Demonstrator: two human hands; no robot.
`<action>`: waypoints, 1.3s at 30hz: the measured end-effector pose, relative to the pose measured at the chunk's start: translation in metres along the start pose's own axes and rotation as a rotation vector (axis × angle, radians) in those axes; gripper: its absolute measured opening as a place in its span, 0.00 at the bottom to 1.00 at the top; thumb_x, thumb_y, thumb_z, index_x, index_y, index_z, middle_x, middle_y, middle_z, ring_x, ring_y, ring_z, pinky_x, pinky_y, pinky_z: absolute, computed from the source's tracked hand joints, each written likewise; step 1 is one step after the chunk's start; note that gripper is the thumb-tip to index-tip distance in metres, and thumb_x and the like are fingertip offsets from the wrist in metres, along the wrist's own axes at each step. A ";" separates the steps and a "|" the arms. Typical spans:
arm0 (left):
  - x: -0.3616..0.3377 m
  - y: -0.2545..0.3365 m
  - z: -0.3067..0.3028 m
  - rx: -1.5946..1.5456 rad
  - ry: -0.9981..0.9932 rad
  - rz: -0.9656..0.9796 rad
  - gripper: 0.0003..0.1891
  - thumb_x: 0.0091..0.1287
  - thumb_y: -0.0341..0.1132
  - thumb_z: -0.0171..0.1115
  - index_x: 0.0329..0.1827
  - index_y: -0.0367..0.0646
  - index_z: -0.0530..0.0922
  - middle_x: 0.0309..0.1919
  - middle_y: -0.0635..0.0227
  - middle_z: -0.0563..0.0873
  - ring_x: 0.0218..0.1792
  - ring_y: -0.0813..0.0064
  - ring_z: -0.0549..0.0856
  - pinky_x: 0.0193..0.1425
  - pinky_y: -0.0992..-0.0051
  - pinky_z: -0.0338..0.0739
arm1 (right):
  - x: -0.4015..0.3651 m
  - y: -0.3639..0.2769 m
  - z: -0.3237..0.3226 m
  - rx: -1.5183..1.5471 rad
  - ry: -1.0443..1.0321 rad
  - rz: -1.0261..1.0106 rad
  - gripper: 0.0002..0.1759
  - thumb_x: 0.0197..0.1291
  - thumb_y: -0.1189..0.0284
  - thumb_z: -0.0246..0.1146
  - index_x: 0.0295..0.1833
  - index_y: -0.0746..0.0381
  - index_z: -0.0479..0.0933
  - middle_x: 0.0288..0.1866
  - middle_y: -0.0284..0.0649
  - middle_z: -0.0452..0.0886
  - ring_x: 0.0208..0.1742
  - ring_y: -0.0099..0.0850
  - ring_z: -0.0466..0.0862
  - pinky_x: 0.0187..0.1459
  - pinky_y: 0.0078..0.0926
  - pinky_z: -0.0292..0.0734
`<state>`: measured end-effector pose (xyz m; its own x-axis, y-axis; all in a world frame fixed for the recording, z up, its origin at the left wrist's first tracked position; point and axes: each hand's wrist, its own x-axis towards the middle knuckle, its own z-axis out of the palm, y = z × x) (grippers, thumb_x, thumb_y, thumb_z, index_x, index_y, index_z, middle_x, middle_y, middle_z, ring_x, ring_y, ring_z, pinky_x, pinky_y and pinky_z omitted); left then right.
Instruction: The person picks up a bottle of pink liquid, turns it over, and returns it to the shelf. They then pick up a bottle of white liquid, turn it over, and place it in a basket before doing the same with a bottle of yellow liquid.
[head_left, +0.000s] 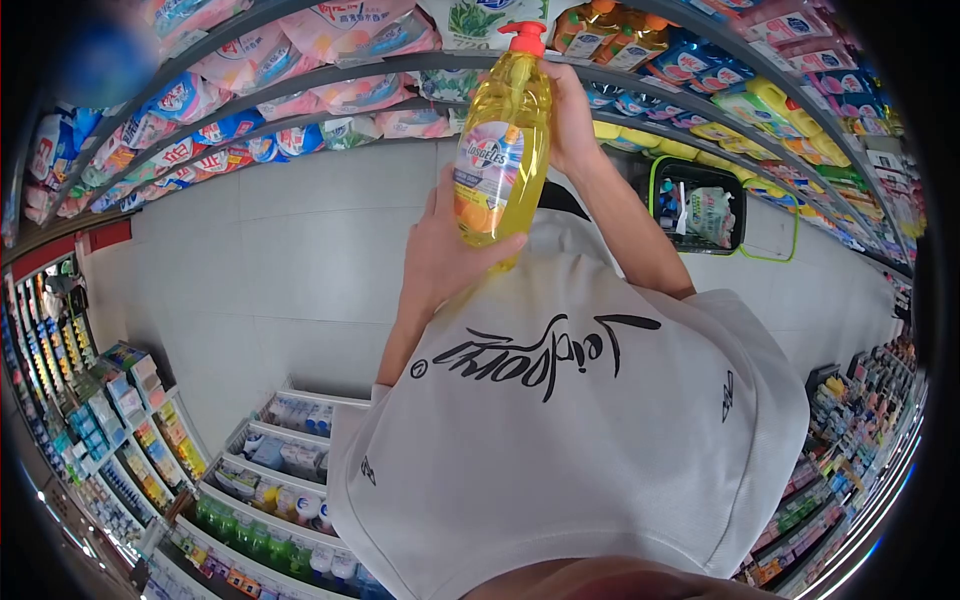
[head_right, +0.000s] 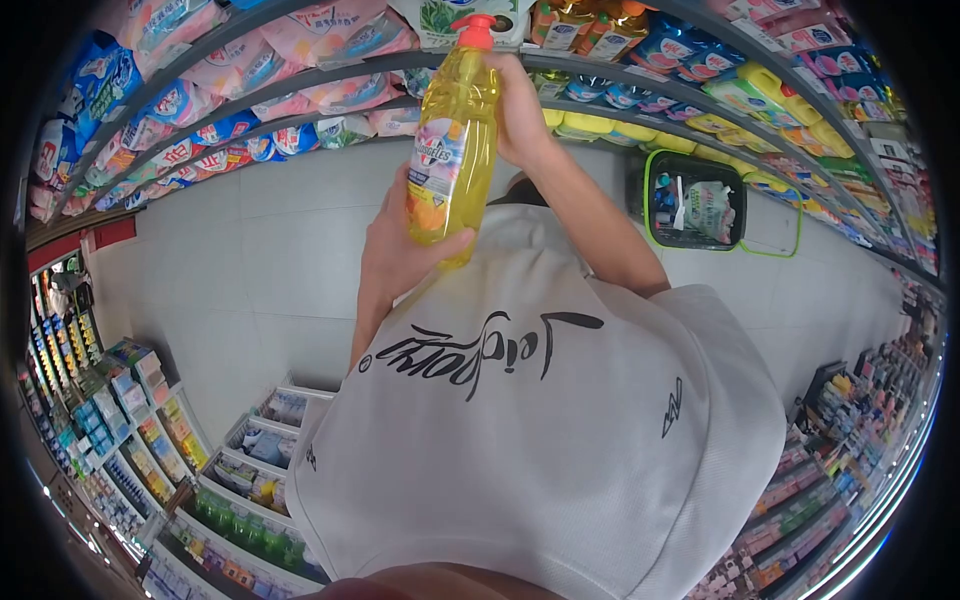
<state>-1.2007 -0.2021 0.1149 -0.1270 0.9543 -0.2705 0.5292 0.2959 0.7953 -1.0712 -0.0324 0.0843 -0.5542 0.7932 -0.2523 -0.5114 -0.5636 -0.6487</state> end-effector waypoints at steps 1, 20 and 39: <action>0.000 -0.001 -0.001 0.004 -0.002 -0.007 0.59 0.44 0.56 0.77 0.73 0.34 0.53 0.56 0.51 0.76 0.54 0.53 0.82 0.57 0.60 0.76 | 0.001 0.001 0.000 0.000 0.005 0.008 0.29 0.66 0.51 0.46 0.57 0.66 0.70 0.52 0.52 0.80 0.52 0.42 0.82 0.57 0.42 0.76; -0.002 -0.002 -0.005 0.118 -0.239 -0.246 0.58 0.54 0.64 0.65 0.74 0.28 0.47 0.65 0.43 0.70 0.60 0.46 0.77 0.62 0.60 0.73 | 0.012 0.029 -0.011 0.168 0.272 0.279 0.24 0.67 0.52 0.51 0.47 0.64 0.73 0.37 0.43 0.81 0.37 0.37 0.82 0.44 0.40 0.79; 0.001 -0.009 0.001 0.113 -0.241 -0.238 0.58 0.55 0.65 0.63 0.73 0.25 0.49 0.62 0.39 0.71 0.59 0.44 0.78 0.61 0.60 0.73 | 0.019 0.041 -0.028 0.073 0.208 0.244 0.17 0.60 0.62 0.58 0.46 0.65 0.74 0.39 0.44 0.81 0.37 0.35 0.82 0.44 0.36 0.80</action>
<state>-1.2047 -0.2042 0.1071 -0.0638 0.8177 -0.5721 0.5999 0.4895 0.6329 -1.0844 -0.0334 0.0330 -0.5243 0.6582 -0.5402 -0.4293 -0.7522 -0.4999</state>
